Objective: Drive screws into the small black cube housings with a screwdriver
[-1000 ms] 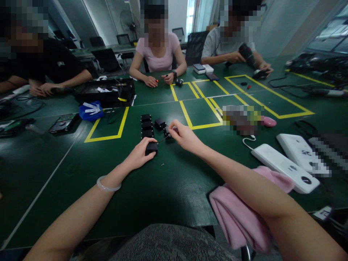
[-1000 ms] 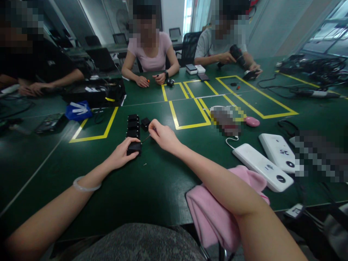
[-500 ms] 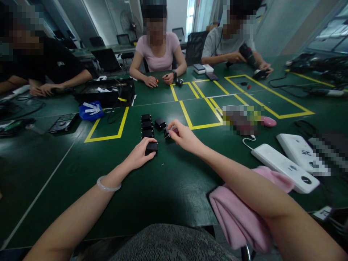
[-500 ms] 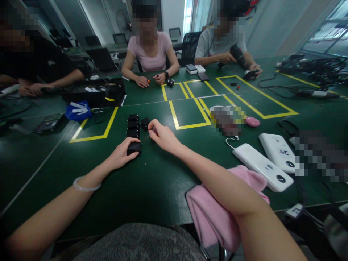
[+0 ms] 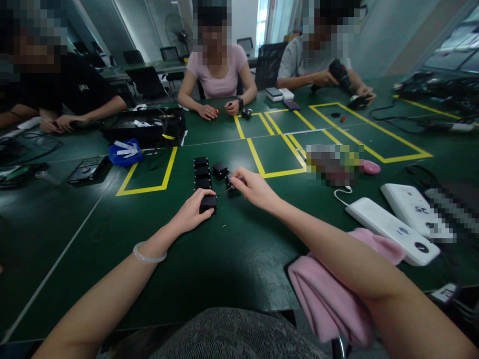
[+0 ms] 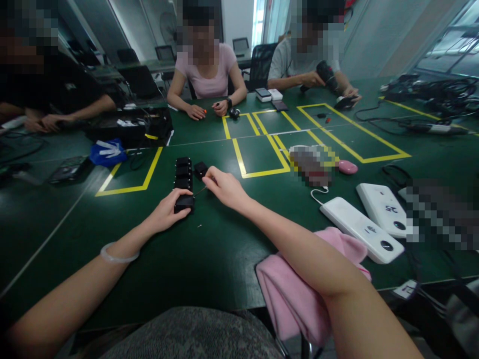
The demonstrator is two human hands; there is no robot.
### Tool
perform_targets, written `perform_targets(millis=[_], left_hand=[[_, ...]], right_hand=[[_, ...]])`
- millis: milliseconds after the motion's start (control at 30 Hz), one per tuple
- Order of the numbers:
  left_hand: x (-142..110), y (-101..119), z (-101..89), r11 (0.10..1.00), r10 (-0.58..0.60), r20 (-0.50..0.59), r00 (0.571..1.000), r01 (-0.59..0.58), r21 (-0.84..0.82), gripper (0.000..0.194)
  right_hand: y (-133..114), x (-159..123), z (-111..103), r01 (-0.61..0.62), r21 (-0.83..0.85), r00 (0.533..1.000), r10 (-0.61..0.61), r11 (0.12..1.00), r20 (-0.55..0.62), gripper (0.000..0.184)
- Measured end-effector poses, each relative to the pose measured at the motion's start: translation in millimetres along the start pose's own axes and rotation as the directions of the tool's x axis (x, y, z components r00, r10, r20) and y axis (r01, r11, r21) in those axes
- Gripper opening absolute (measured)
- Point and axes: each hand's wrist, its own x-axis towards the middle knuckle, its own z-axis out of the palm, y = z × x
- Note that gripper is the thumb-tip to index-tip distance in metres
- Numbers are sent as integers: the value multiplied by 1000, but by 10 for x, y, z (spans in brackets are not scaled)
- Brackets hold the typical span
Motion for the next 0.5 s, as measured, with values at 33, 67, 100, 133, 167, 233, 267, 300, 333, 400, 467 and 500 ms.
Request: perform_targets(millis=[33,67,100,133,167,233,267,300,333,400,467,500], left_hand=[[0,-2,1,1000,3,0,1000,-3,2,36],[1,-4,1,1000,4,0,1000,-4,4,36],[1,-6,2,1000,5,0,1000,-5,5,36],[0,-7,3,1000,4,0,1000,-4,7,36],[0,-8,3,1000,1,1,1000,-1,7,36],[-2,-6,1,1000,-4,2,1000,4,7,36],[-2,-4,-1,1000,-5,3,1000,5,6,36],[-3,0,-3,1000,-7,5,1000,7,5,37],[-3,4,-4,1000,-9,7,1000,8,3,36],[-2,10,-7,1000,-15,12,1000,15,0,36],[-1,12,-8,1000,-26,14,1000,26,-2,36],[0,11,-7,1000,-30,14,999,30,-3,36]], right_hand=[[-4,1,-1,-9,-9,1000,9,1000,0,17],[-5,2,-1,-14,-13,1000,14,1000,-2,17],[-3,2,0,-13,-10,1000,13,1000,-4,16],[1,2,3,-7,-2,1000,7,1000,-8,13],[9,1,6,2,9,1000,-2,1000,-12,9],[27,1,14,23,28,1000,-22,999,-19,6],[36,1,16,32,34,999,-31,999,-21,7],[43,1,18,38,37,999,-38,999,-22,8],[47,1,19,42,38,999,-41,998,-21,8],[45,2,16,40,32,999,-39,999,-20,9],[33,3,11,22,9,1000,-22,1000,-21,11],[26,4,9,10,-6,1000,-10,1000,-22,12]])
